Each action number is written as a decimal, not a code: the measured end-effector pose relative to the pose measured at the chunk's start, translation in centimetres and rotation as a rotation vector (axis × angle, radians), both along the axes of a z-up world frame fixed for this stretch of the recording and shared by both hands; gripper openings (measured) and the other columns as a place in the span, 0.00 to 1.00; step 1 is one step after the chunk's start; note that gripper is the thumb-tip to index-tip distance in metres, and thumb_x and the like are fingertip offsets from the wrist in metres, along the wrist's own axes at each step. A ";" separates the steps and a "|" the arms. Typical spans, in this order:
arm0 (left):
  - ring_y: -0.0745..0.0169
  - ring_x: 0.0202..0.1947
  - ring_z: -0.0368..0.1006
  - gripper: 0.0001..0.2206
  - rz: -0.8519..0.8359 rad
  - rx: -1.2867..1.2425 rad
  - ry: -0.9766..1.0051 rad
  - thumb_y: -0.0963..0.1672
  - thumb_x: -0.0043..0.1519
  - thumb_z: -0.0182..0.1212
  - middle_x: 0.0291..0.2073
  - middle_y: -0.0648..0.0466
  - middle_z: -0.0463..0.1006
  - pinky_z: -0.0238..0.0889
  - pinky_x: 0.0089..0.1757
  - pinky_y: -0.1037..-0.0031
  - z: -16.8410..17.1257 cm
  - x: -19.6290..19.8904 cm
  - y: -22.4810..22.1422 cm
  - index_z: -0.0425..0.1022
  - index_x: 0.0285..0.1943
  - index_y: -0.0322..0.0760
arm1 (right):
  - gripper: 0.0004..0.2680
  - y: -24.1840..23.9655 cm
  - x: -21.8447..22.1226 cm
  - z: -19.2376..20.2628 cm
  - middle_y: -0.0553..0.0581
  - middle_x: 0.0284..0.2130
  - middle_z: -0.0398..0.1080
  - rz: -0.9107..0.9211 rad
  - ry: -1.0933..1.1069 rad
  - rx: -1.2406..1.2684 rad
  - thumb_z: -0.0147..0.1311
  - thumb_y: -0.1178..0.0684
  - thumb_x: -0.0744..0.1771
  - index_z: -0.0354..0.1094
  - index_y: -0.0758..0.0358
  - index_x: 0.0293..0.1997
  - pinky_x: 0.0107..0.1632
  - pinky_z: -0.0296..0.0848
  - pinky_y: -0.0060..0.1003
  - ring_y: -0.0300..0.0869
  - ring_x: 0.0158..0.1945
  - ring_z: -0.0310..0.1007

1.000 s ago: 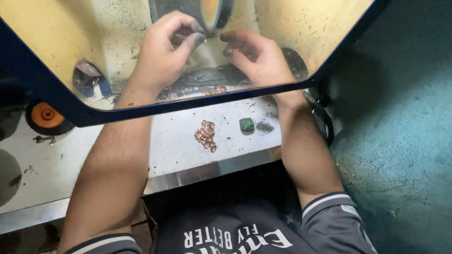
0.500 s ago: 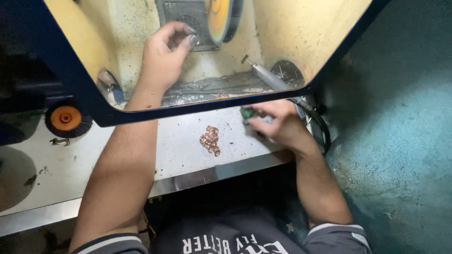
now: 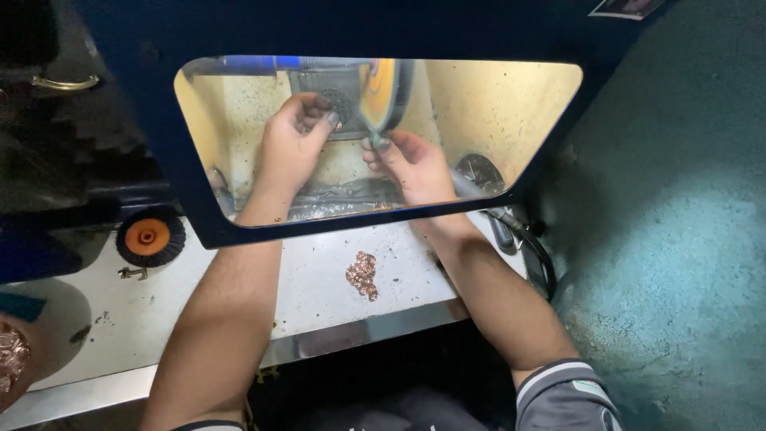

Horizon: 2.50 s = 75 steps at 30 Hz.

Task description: Polishing a ring on a motorized wheel and inspecting the progress, occasionally interacting with other small jewelry components on the workbench.

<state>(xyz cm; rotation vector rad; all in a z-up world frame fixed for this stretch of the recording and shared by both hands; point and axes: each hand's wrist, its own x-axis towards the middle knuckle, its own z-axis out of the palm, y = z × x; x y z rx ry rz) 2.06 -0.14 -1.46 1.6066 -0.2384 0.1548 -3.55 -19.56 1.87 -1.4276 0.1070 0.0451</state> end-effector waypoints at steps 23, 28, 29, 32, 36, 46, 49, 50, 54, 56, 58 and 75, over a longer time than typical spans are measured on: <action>0.64 0.51 0.70 0.06 -0.327 0.076 0.147 0.40 0.63 0.67 0.48 0.58 0.80 0.67 0.52 0.65 4.2 -1.9 -0.6 0.82 0.48 0.43 | 0.18 -5.0 -7.4 9.6 0.64 0.50 0.77 0.727 0.155 -1.205 0.61 0.45 0.62 0.74 0.51 0.57 0.61 0.72 0.54 0.60 0.57 0.74; 0.66 0.48 0.70 0.05 -0.334 0.140 0.096 0.40 0.63 0.67 0.48 0.60 0.79 0.66 0.51 0.67 4.2 -2.1 -0.7 0.82 0.46 0.43 | 0.17 -4.7 -1.1 5.1 0.59 0.51 0.76 0.381 0.030 -0.937 0.59 0.50 0.64 0.72 0.54 0.59 0.61 0.72 0.47 0.52 0.58 0.75; 0.65 0.46 0.69 0.05 -0.315 0.132 0.079 0.40 0.63 0.67 0.48 0.59 0.79 0.65 0.50 0.67 4.1 -2.1 -0.7 0.82 0.46 0.44 | 0.16 -3.7 0.1 5.1 0.57 0.51 0.76 0.308 0.008 -0.837 0.57 0.45 0.66 0.71 0.55 0.60 0.61 0.73 0.43 0.48 0.58 0.75; 0.66 0.45 0.67 0.05 -0.290 0.108 0.067 0.42 0.63 0.69 0.50 0.60 0.78 0.65 0.49 0.69 3.0 -1.6 -0.5 0.82 0.45 0.45 | 0.15 -1.9 1.7 1.8 0.63 0.45 0.78 0.299 -0.035 -0.561 0.61 0.47 0.67 0.73 0.66 0.55 0.54 0.77 0.43 0.44 0.52 0.78; 0.66 0.47 0.67 0.05 -0.272 0.082 0.067 0.41 0.64 0.67 0.51 0.59 0.77 0.64 0.49 0.67 2.5 -0.9 -0.3 0.81 0.47 0.44 | 0.16 -1.3 2.7 -0.6 0.67 0.44 0.78 0.210 0.003 -0.522 0.61 0.47 0.67 0.73 0.69 0.55 0.55 0.76 0.47 0.52 0.53 0.79; 0.67 0.38 0.77 0.09 -0.168 -0.016 0.286 0.43 0.60 0.71 0.37 0.53 0.82 0.74 0.42 0.74 4.0 -2.7 -2.3 0.82 0.49 0.41 | 0.07 -0.1 1.8 -2.0 0.53 0.25 0.72 -0.045 0.122 -0.191 0.56 0.51 0.69 0.74 0.64 0.45 0.41 0.74 0.33 0.38 0.32 0.74; 0.69 0.34 0.78 0.07 -0.116 -0.056 0.246 0.43 0.61 0.71 0.34 0.53 0.83 0.75 0.38 0.76 2.2 -2.1 -3.0 0.83 0.47 0.41 | 0.05 0.6 1.7 -2.0 0.49 0.19 0.63 -0.108 0.124 0.011 0.53 0.55 0.69 0.71 0.67 0.42 0.35 0.68 0.29 0.35 0.25 0.63; 0.69 0.33 0.78 0.07 -0.102 -0.079 0.218 0.43 0.61 0.72 0.33 0.52 0.83 0.75 0.38 0.76 1.6 -1.8 -3.3 0.83 0.46 0.41 | 0.05 0.5 1.8 -2.4 0.46 0.17 0.58 -0.112 0.109 0.084 0.51 0.56 0.69 0.70 0.66 0.40 0.34 0.65 0.28 0.34 0.24 0.58; 0.67 0.35 0.78 0.07 -0.092 -0.077 0.204 0.43 0.61 0.70 0.35 0.50 0.84 0.75 0.39 0.74 2.2 -2.0 -3.2 0.83 0.46 0.40 | 0.04 0.9 1.5 -1.1 0.43 0.16 0.53 -0.085 0.112 0.174 0.49 0.57 0.70 0.68 0.63 0.37 0.35 0.60 0.25 0.32 0.23 0.51; 0.67 0.35 0.79 0.06 -0.110 -0.045 0.168 0.43 0.62 0.70 0.34 0.51 0.84 0.76 0.39 0.74 2.5 -2.1 -3.1 0.83 0.45 0.40 | 0.04 1.3 0.7 0.8 0.43 0.15 0.53 -0.074 0.128 0.205 0.50 0.57 0.69 0.65 0.60 0.35 0.36 0.58 0.26 0.33 0.24 0.50; 0.67 0.35 0.79 0.05 -0.105 -0.048 0.162 0.43 0.62 0.70 0.34 0.51 0.84 0.76 0.40 0.74 2.5 -2.0 -2.9 0.83 0.45 0.41 | 0.04 1.1 1.3 -0.9 0.43 0.15 0.54 -0.069 0.104 0.213 0.51 0.57 0.70 0.66 0.60 0.35 0.36 0.59 0.26 0.33 0.23 0.51; 0.64 0.40 0.78 0.04 -0.165 -0.102 0.008 0.39 0.61 0.70 0.36 0.52 0.83 0.74 0.44 0.69 2.1 -1.7 -2.9 0.82 0.42 0.38 | 0.04 2.1 0.2 -0.2 0.46 0.17 0.56 -0.123 0.001 0.252 0.58 0.56 0.68 0.64 0.58 0.39 0.36 0.65 0.28 0.32 0.21 0.57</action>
